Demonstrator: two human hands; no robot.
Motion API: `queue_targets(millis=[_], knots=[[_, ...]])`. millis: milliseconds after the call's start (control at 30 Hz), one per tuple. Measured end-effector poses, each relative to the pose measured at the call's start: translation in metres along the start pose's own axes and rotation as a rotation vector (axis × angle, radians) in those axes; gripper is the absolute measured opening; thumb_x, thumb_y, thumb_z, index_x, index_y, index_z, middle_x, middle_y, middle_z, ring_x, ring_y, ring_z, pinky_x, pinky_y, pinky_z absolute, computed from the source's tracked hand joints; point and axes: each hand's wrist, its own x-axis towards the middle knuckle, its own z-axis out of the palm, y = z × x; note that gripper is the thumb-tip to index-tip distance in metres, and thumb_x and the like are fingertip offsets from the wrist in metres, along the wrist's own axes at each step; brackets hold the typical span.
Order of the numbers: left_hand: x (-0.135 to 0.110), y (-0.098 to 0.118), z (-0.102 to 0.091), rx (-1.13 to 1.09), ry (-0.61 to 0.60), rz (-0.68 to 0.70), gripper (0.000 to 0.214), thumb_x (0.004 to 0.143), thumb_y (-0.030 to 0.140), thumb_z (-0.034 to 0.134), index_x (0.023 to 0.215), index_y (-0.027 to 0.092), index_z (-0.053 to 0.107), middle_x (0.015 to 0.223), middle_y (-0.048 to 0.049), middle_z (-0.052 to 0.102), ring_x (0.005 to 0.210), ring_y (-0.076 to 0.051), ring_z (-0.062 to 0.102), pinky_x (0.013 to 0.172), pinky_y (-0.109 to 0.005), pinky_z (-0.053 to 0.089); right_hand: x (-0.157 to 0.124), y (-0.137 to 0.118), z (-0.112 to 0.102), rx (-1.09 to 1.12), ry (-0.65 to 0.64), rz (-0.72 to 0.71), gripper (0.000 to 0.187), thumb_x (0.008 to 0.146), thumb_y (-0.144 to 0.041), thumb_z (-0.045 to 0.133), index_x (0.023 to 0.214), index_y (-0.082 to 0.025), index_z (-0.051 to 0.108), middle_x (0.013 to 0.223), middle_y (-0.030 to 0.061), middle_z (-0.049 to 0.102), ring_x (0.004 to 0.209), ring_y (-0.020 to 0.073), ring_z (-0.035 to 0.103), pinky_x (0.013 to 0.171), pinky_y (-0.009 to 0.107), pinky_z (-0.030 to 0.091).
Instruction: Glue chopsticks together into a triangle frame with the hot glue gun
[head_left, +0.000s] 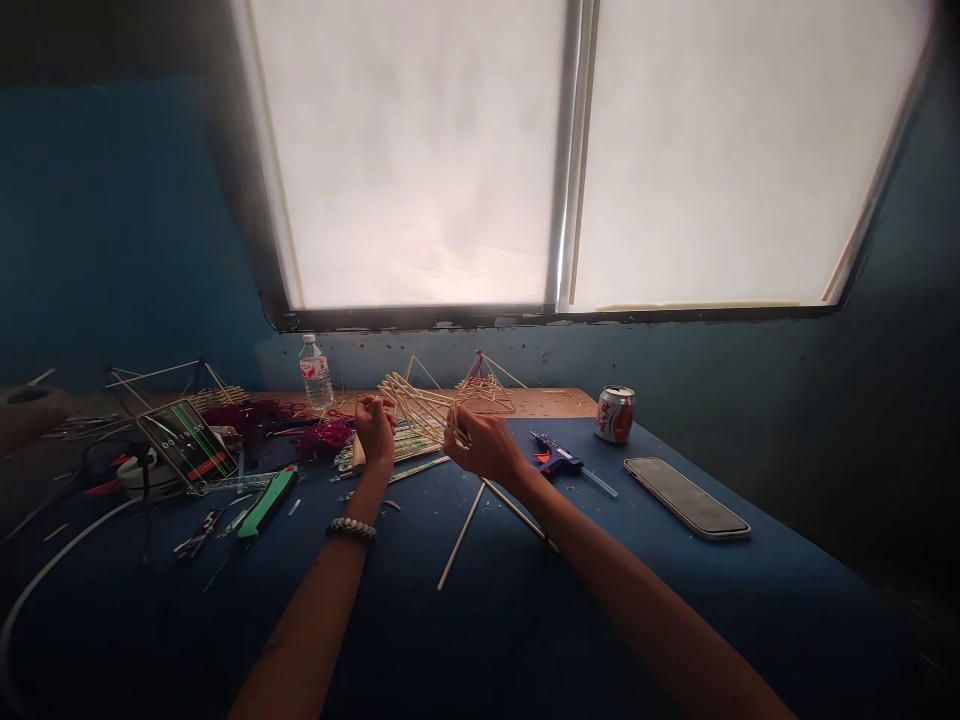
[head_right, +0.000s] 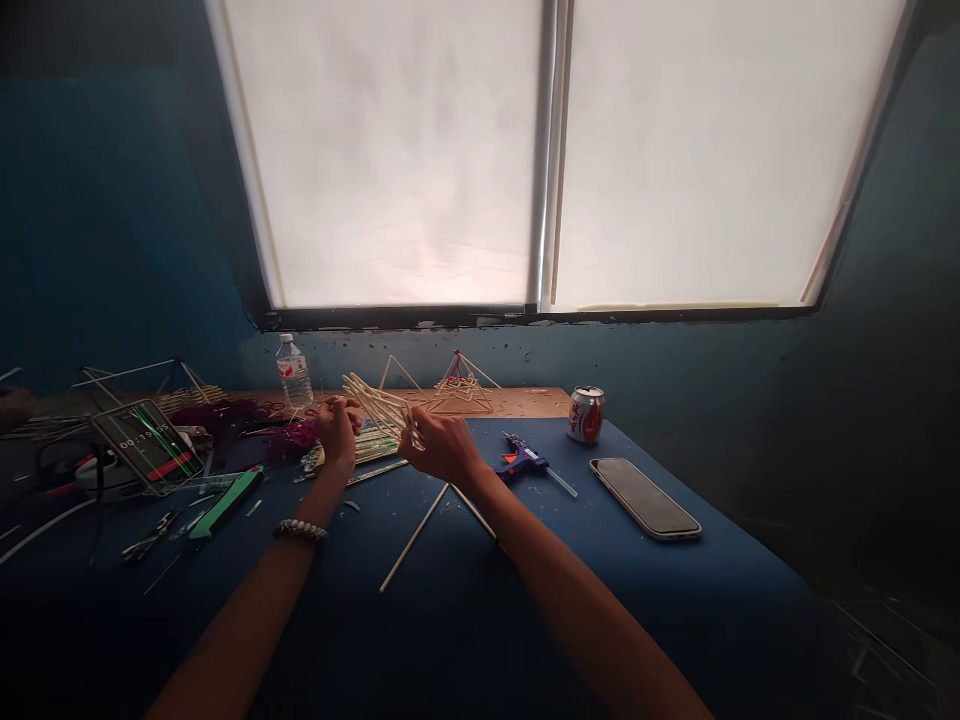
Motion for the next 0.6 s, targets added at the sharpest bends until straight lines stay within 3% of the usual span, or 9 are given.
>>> queue_targets(millis=[300, 600], knots=[[-0.0044, 0.0034, -0.0020, 0.037, -0.009, 0.027, 0.032, 0.079, 0.048, 0.060, 0.088, 0.019, 0.051, 0.070, 0.0039, 0.057, 0.040, -0.005, 0.042, 0.036, -0.020, 0.029, 0.0001, 0.0016, 0.0008, 0.026, 0.018, -0.020, 0.008, 0.084, -0.024, 0.049, 0.077, -0.020, 0.048, 0.058, -0.0040, 0.050, 0.049, 0.0085, 0.040, 0.052, 0.023, 0.024], [-0.0038, 0.0044, -0.0012, 0.132, 0.019, 0.004, 0.028, 0.076, 0.042, 0.061, 0.088, 0.017, 0.055, 0.071, 0.0027, 0.059, 0.043, -0.005, 0.041, 0.044, -0.020, 0.033, -0.0002, 0.0013, 0.0007, -0.034, 0.005, -0.036, 0.009, 0.085, -0.025, 0.050, 0.078, -0.019, 0.052, 0.058, -0.0033, 0.054, 0.049, 0.0089, 0.043, 0.052, 0.023, 0.024]])
